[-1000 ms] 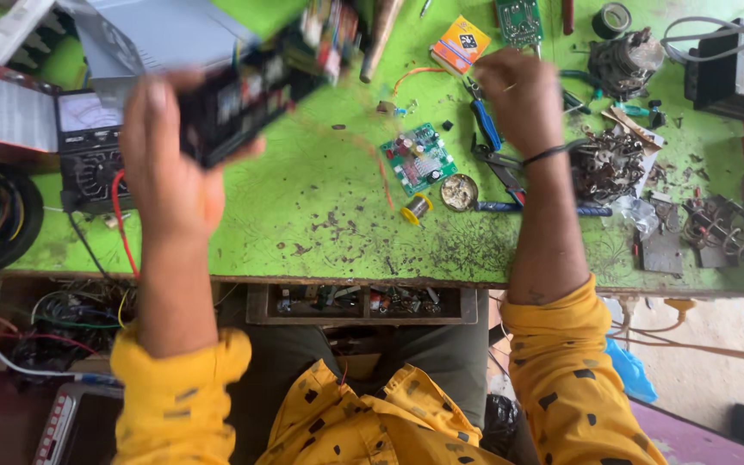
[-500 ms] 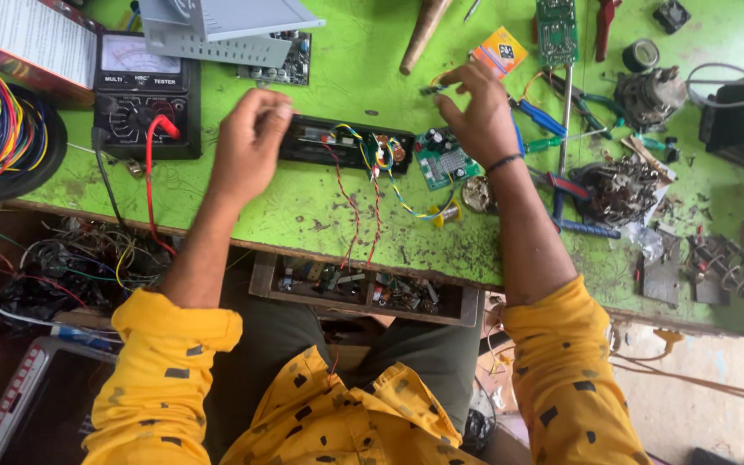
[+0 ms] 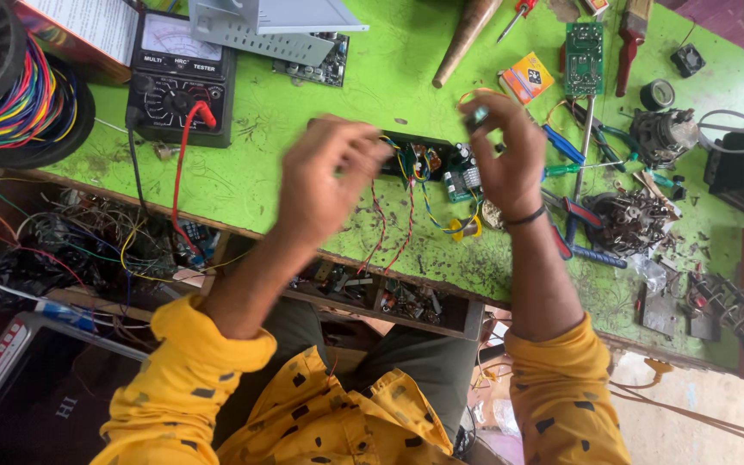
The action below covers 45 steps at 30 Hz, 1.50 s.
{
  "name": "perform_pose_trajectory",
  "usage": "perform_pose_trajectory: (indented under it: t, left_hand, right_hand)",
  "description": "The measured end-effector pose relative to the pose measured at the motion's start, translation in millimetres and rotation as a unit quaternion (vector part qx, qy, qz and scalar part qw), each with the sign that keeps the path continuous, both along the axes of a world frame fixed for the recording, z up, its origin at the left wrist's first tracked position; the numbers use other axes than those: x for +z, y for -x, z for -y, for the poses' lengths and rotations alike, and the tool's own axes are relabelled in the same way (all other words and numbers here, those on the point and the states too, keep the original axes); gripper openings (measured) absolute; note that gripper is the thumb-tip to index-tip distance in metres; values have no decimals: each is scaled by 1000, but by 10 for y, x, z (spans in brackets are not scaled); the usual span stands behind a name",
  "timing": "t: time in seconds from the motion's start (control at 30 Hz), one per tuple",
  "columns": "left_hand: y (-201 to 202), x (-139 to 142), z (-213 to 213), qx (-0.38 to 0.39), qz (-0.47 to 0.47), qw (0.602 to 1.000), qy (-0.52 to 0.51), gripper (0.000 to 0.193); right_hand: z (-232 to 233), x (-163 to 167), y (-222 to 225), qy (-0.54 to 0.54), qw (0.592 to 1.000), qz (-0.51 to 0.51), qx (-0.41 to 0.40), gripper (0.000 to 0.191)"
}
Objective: The person assembles a small black electronic device by inserting a knob, connecting wires, and securing components with a screwdriver. They then attach a metal casing and fasten it with screws.
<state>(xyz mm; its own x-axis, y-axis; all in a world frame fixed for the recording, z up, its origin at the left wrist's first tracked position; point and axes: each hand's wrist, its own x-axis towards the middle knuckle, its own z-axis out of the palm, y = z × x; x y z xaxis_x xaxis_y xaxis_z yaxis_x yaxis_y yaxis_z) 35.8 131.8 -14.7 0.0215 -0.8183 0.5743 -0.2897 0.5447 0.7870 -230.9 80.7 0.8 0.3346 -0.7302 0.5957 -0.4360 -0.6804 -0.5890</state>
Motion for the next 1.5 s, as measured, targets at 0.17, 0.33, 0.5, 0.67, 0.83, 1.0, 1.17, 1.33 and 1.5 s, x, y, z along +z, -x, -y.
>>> perform_pose_trajectory:
  t: [0.17, 0.33, 0.5, 0.67, 0.83, 1.0, 1.17, 1.33, 1.5]
  left_hand:
    - [424, 200, -67, -115, -57, 992, -14, 37]
    - [492, 160, -103, -51, -33, 998, 22, 24]
    - [424, -75, -382, -3, 53, 996, 66, 25]
    - [-74, -210, -444, 75, 86, 993, 41, 25]
    - [-399, -261, -527, 60, -11, 997, -42, 26]
    - [-230, -464, -346, -157, -453, 843, -243, 25]
    - [-167, -657, -219, -176, -448, 856, -188, 25]
    - [-95, -706, -268, -169, -359, 906, -148, 23]
    - [-29, -701, -317, -160, -327, 918, -155, 24]
  right_hand:
    - [-225, 88, -209, 41, 991, -127, 16, 54]
    - [-260, 94, -273, 48, 989, -129, 47, 60]
    - [-326, 88, -326, 30, 987, -128, 88, 66]
    - [-201, 177, -166, 36, 993, -108, 33, 81]
    - [80, 285, 379, -56, 969, -151, -186, 26]
    - [153, 192, 927, -154, 941, -216, -211, 18]
    - [297, -212, 827, -175, 931, -272, -170, 23]
    - [305, -195, 787, -191, 932, -260, -164, 21]
    - [154, 139, 415, -150, 971, -140, -124, 17]
